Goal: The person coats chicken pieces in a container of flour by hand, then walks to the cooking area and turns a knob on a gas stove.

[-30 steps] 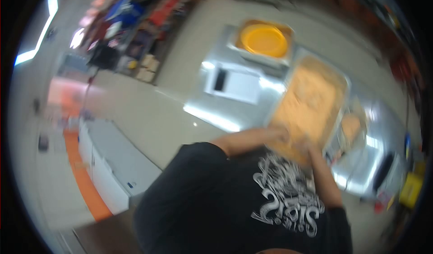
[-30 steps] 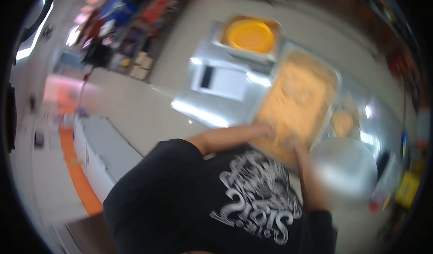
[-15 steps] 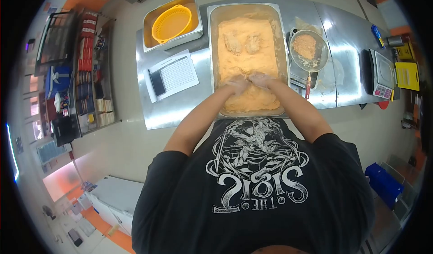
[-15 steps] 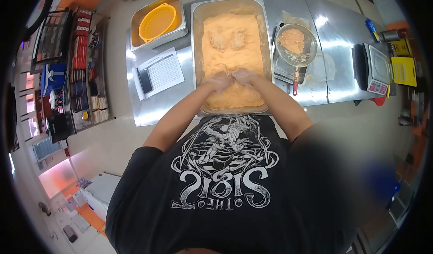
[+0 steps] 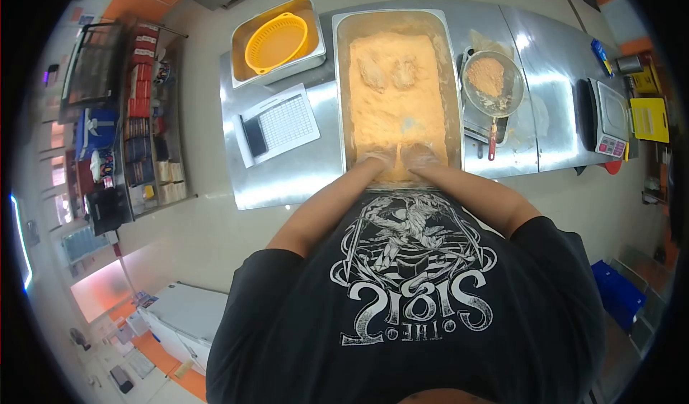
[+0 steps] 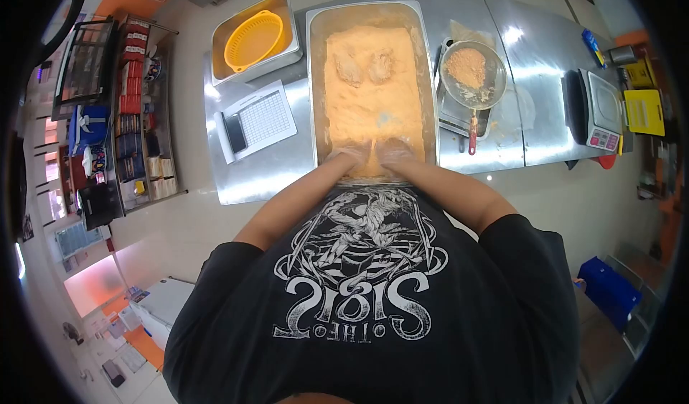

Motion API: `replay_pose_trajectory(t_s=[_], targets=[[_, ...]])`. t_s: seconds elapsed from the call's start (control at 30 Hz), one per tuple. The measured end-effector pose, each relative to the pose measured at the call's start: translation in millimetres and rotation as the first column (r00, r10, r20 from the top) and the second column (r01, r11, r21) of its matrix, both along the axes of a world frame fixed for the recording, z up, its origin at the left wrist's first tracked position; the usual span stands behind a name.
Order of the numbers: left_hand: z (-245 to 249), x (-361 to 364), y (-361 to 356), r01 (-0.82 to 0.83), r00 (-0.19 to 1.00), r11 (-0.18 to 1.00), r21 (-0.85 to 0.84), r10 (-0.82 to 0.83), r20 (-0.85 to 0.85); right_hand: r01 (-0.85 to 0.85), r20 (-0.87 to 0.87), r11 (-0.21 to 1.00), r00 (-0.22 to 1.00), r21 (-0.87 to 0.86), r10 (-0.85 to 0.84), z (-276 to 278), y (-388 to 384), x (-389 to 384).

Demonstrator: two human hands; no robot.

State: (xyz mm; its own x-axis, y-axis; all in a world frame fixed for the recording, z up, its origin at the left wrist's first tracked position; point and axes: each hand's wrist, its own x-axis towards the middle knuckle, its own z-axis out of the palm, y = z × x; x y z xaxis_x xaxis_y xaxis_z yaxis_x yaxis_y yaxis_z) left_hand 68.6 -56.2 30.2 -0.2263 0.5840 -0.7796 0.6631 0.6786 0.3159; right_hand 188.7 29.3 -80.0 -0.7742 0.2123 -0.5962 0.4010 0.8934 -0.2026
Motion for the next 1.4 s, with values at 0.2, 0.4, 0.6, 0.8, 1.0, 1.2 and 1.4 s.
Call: replay_pose_trajectory(t_s=[0.2, 0.4, 0.6, 0.8, 1.0, 1.2, 1.4], targets=[[-50.9, 7.9, 8.0, -0.336, 0.937, 0.939, -0.073, 0.341, 0.069, 0.465, -0.043, 0.867, 0.877, -0.181, -0.479, 25.4, 0.0, -21.5], [-64.0, -5.9, 13.4, 0.042, 0.997, 0.999, -0.002, -0.042, -0.060, 0.674, 0.041, 0.711, 0.731, -0.200, -0.682, 2.3, 15.8, -28.1], [18.3, -8.8, 16.9, -0.206, 0.974, 0.978, -0.046, 0.209, 0.086, 0.582, 0.128, 0.795, 0.813, -0.173, -0.568, -71.3, 38.7, -18.1], [-45.4, -4.2, -16.6, 0.365, 0.931, 0.927, 0.086, -0.362, -0.057, 0.484, 0.254, 0.848, 0.866, -0.215, -0.430, 63.2, 27.9, 6.5], [-72.1, -9.6, -11.5, 0.359, 0.933, 0.930, 0.074, -0.356, -0.055, 0.357, -0.100, 0.893, 0.913, -0.273, -0.395, -116.0, 26.2, 11.7], [-69.8, -14.8, 4.2, -0.180, 0.983, 0.982, 0.054, 0.181, -0.030, 0.705, 0.117, 0.656, 0.700, -0.271, -0.704, 12.7, 36.7, -5.9], [-12.3, -26.5, -13.8, 0.378, 0.860, 0.925, -0.033, -0.364, -0.357, 0.552, 0.260, 0.801, 0.829, -0.233, -0.496, 108.7, 55.0, 3.8]])
